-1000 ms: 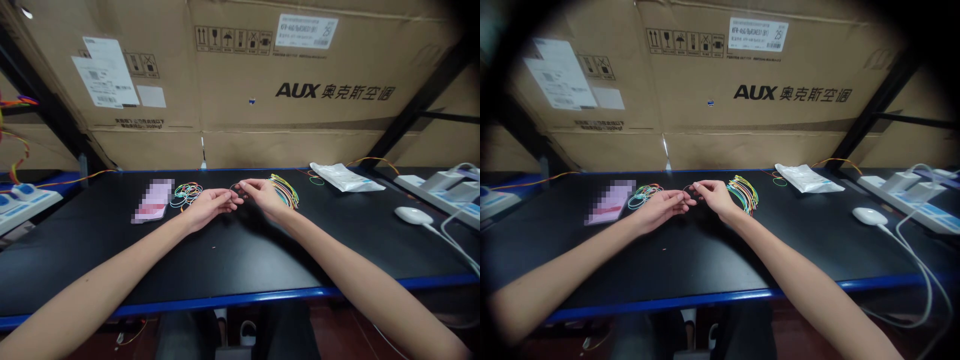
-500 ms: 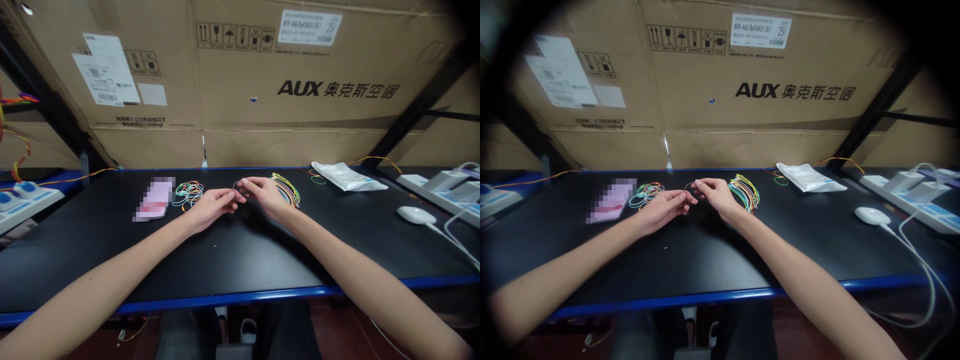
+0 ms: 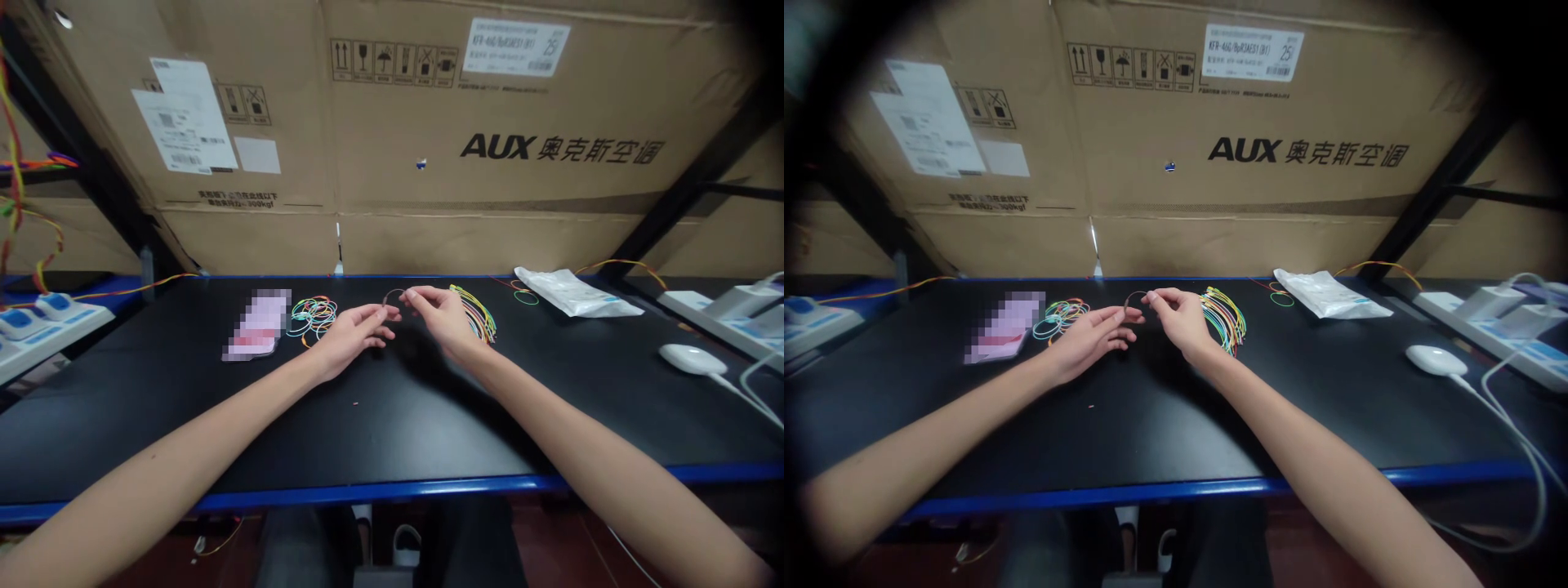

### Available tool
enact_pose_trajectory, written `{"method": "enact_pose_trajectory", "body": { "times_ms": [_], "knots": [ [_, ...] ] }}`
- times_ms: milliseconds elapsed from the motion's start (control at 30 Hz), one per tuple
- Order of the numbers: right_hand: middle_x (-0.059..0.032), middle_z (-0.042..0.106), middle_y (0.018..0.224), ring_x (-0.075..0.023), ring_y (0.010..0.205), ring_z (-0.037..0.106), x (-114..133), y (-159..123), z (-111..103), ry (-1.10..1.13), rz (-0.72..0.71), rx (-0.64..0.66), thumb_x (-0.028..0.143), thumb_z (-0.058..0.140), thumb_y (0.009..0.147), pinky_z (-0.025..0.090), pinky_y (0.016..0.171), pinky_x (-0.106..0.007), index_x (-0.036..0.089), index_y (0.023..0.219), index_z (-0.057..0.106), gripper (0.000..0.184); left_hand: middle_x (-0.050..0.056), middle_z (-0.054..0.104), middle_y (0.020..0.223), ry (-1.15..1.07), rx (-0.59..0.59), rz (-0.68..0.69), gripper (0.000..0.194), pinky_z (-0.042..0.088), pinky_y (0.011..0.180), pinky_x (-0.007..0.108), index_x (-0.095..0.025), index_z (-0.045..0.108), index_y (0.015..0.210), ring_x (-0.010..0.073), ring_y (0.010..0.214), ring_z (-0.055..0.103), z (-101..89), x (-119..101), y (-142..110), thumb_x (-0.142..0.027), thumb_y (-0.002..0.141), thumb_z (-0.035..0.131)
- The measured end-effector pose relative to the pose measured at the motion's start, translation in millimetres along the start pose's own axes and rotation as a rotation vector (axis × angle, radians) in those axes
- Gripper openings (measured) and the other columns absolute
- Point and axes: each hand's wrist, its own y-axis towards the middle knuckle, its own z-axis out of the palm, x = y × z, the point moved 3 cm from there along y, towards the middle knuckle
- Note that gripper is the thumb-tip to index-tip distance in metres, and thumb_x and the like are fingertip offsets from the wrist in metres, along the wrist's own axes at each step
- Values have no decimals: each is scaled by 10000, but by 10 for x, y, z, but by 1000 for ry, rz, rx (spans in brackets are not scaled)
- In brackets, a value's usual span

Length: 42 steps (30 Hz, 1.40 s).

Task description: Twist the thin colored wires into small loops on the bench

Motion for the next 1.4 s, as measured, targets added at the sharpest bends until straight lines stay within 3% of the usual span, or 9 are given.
{"method": "enact_pose_trajectory", "body": {
  "times_ms": [100, 200, 400, 633, 767, 967, 1167, 1400],
  "knots": [
    [-81, 703, 895, -190, 828, 608, -19, 13, 3, 71, 70, 39, 385, 638, 765, 455, 711, -311, 173, 789, 702, 223, 93, 664, 1074, 139, -18, 32, 257, 461, 685, 264, -166, 677, 986, 135, 786, 610, 7, 5, 0, -362, 838, 602],
    [-75, 703, 869, -191, 838, 606, -10, 18, 11, -27, 73, 133, 366, 595, 797, 446, 735, -317, 174, 771, 702, 222, 74, 690, 944, 346, -101, 138, 232, 461, 688, 282, -164, 684, 914, 150, 741, 608, -62, -16, 11, -343, 868, 543],
    [-72, 674, 937, -204, 919, 590, 61, 9, 9, -297, -155, 194, 358, 545, 856, 419, 847, -350, 192, 823, 704, 232, 82, 674, 896, 966, -239, 497, 253, 384, 875, 384, -221, 682, 1041, 233, 855, 579, -174, -117, -81, -314, 886, 505],
    [-63, 666, 936, -214, 999, 583, 51, -65, 122, -284, -184, 500, 393, 485, 905, 398, 919, -350, 206, 728, 708, 340, 117, 661, 974, 1219, -178, 517, 264, 342, 898, 411, -220, 681, 1016, 273, 939, 539, -114, -157, -135, -269, 900, 449],
    [-66, 640, 1029, -204, 1033, 570, 40, -77, 123, -180, -119, 549, 351, 518, 880, 377, 961, -345, 197, 691, 682, 294, 110, 673, 1005, 1125, -134, 515, 252, 360, 893, 406, -206, 680, 1016, 264, 935, 553, -77, -141, -113, -276, 895, 471],
    [-45, 664, 900, -196, 1017, 558, 67, -58, 73, 19, 10, 496, 330, 523, 861, 359, 966, -329, 204, 642, 636, 277, 52, 692, 833, 555, -91, 311, 276, 477, 709, 293, -182, 696, 976, 175, 724, 614, -21, -71, -74, -362, 888, 505],
    [-43, 656, 965, -184, 988, 566, 105, -88, 92, 109, 14, 658, 349, 517, 877, 381, 949, -331, 197, 735, 652, 248, 22, 699, 805, 606, -187, 399, 228, 487, 721, 284, -218, 713, 981, 150, 666, 609, -28, -143, -131, -326, 867, 548],
    [-62, 666, 956, -203, 1250, 426, 87, -61, 39, 13, -22, 582, 331, 549, 872, 318, 1040, -374, 218, 735, 699, 233, 65, 711, 798, 361, -68, 196, 245, 499, 616, 249, -141, 711, 861, 113, 592, 596, -58, -43, -4, -343, 855, 572]
  ]
}}
